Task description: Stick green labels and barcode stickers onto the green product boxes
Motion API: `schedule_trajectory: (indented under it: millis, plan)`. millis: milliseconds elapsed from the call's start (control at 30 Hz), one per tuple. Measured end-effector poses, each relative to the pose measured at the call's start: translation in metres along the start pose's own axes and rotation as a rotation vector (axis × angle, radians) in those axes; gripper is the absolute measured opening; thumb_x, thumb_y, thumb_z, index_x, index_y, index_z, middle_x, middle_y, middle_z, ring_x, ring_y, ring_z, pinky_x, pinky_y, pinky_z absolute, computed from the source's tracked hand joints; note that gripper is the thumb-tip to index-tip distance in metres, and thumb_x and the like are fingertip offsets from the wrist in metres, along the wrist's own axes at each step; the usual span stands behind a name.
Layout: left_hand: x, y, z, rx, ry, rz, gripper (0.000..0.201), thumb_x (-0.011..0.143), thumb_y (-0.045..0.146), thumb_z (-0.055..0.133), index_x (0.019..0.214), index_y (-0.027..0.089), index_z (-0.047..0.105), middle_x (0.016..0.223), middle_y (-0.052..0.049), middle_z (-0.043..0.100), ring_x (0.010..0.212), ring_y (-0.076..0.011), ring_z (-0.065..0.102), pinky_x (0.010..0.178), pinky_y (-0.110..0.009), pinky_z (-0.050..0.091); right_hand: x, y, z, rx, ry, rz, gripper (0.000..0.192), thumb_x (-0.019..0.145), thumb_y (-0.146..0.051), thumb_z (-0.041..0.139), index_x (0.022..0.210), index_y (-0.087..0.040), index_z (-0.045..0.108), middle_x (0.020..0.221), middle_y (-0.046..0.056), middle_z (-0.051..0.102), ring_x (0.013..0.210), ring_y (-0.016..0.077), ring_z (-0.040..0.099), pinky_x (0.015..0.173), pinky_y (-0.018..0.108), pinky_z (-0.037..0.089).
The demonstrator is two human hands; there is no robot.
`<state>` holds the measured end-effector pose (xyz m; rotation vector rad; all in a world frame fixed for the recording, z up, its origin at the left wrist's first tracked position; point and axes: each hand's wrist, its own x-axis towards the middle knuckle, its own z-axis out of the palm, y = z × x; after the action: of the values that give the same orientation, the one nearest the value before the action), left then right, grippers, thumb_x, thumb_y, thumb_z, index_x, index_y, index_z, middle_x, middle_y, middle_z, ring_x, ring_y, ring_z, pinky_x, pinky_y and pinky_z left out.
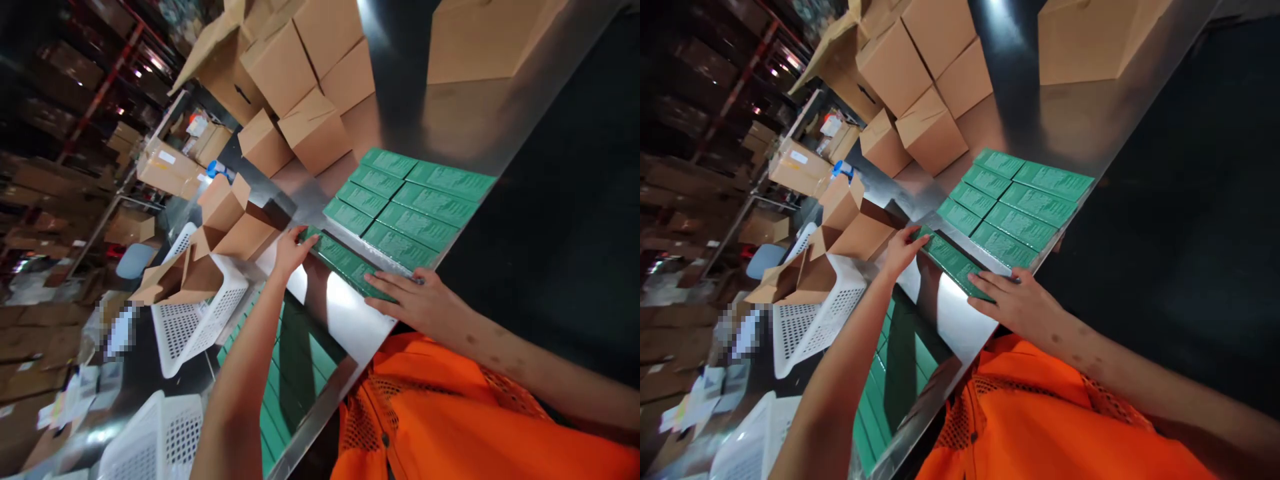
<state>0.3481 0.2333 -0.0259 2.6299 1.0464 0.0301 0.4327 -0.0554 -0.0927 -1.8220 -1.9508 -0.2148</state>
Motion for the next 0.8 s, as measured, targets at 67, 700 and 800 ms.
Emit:
schedule_trajectory:
  millis: [67,700,800]
  plan:
    - [-0.012,-0.02,-0.016,0.061,-0.021,-0.04,0.04,0.088,0.047,0.06,0.112,0.018,0.073,0.102,-0.01,0.075,0.095,-0.0251,0.069,0.086,-0.033,0.051,0.008,-0.016,0.004,0.173,0.029,-0.001,0.05,0.091,0.004,0.039,0.13,-0.024,0.057,0.147,0.013,0.053,0.128,0.0251,0.055,0.087,0.042,0.043]
    - [-0.048,-0.059,-0.041,0.408,-0.244,-0.282,0.043,0.08,0.054,0.061,0.103,0.019,0.071,0.1,-0.017,0.076,0.101,-0.0347,0.07,0.082,-0.039,0.051,0.044,-0.068,0.046,0.628,-0.125,0.015,0.049,0.079,-0.003,0.064,0.124,-0.021,0.062,0.137,0.012,0.06,0.112,0.0281,0.065,0.094,0.044,0.054]
    - [-0.035,-0.048,-0.044,0.466,-0.305,-0.312,0.037,0.071,0.05,0.069,0.092,0.02,0.073,0.102,-0.019,0.076,0.101,-0.0381,0.07,0.081,-0.042,0.052,0.042,-0.066,0.042,0.588,-0.146,-0.029,0.052,0.08,-0.013,0.073,0.129,-0.021,0.059,0.14,0.013,0.058,0.111,0.0273,0.066,0.092,0.041,0.055]
